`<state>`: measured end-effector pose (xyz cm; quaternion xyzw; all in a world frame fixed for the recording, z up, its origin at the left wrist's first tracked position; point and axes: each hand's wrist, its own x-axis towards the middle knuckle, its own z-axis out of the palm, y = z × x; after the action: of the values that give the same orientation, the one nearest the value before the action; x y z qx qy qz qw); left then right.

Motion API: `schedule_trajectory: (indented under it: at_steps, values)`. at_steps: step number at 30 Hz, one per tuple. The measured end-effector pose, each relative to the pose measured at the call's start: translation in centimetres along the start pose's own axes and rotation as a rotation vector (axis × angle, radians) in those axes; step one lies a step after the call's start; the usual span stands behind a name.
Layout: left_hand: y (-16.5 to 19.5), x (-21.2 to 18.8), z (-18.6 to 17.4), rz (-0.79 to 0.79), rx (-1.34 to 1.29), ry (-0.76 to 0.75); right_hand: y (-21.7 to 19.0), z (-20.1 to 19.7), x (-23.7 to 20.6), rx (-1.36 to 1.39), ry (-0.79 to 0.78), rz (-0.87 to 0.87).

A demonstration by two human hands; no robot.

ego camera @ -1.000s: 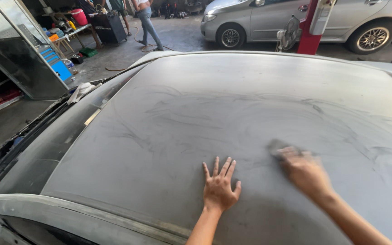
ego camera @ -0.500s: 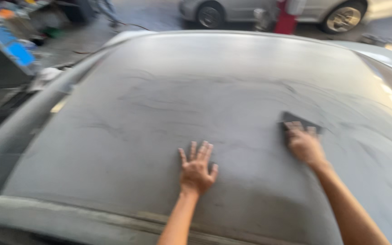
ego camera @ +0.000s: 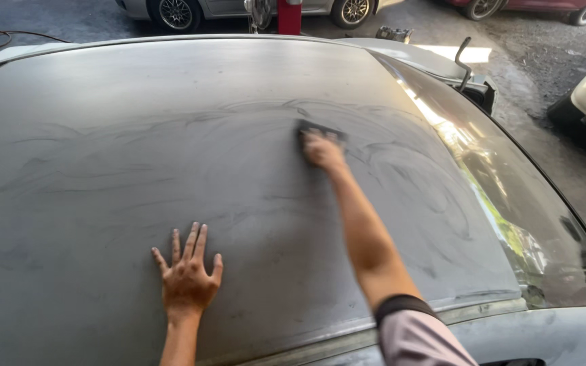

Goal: The person sands the hood of a silver car using a sanding block. They move the block in circular and back-and-forth motions across the surface, occasionally using the other hand to feel the texture. The task continues for the duration of the clip.

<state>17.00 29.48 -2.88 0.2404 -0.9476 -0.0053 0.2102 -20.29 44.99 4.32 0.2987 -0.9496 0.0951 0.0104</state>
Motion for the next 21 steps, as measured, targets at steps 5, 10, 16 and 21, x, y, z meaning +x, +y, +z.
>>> schedule_trajectory:
  at_steps: [5,10,16,21]
  values:
    - [-0.1,0.0,-0.5,-0.003,0.004,-0.001,3.8,1.9,-9.6,0.105,0.022,-0.017]
    - [0.3,0.0,-1.1,0.012,-0.013,-0.002,-9.1,5.2,-12.3,-0.068,-0.120,-0.659]
    - [0.1,0.1,-1.8,0.009,-0.046,0.008,-9.3,3.1,-1.0,-0.216,0.165,-0.502]
    - [-0.7,0.1,-3.7,-0.018,-0.105,0.008,-1.0,2.2,-5.5,-0.410,0.395,-0.318]
